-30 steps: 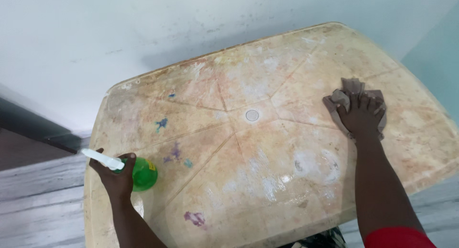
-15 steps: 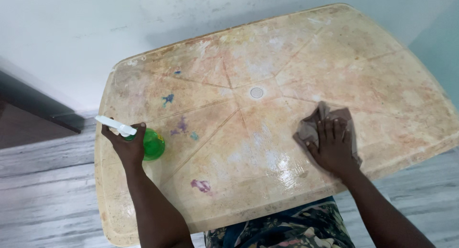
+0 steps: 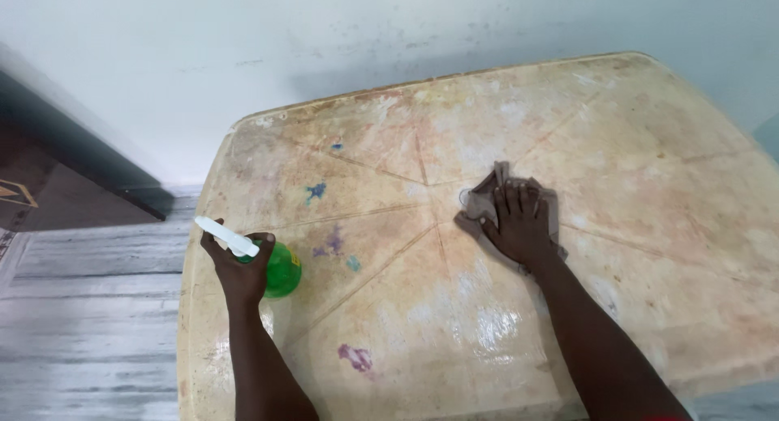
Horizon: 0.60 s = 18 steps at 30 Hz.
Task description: The person sprays a green liquid from a spray bottle onto a large beige plastic surface and wipes it with a cloth. The person repeatedly sprays and wipes different areas of the surface throughout the clip.
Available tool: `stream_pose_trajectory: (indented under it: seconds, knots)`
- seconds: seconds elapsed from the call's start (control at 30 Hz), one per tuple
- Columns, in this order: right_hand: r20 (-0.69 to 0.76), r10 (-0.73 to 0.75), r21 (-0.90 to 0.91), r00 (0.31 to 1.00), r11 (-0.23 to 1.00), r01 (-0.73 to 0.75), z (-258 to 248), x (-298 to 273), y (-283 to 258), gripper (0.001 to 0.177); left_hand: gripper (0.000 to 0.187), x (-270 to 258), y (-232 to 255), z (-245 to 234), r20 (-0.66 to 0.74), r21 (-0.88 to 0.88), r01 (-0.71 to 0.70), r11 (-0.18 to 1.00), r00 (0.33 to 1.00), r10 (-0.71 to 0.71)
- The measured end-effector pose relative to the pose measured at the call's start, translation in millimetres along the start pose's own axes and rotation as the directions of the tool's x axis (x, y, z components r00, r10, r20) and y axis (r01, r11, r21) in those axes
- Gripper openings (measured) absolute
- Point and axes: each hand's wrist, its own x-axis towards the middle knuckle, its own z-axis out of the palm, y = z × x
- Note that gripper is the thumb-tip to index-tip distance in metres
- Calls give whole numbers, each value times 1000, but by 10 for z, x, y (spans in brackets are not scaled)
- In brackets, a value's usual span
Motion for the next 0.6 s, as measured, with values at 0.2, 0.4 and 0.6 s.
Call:
stream_pose_trajectory:
  seconds: [0.2,0.4,0.6]
  knots:
    - [31,119,65,992,991,-121,540,1033,377,77,87,26,-86,7,-17,58,-21,998,1000,22]
    - [-54,205,72,977,977,-201,808,1300,437,75,88,36,-123,6,-13,17,20,1000,1000,-20]
    - [-91,97,8,991,995,-97,512,821,169,77,96,22,-57,-6,-4,17,-2,1000,1000,2]
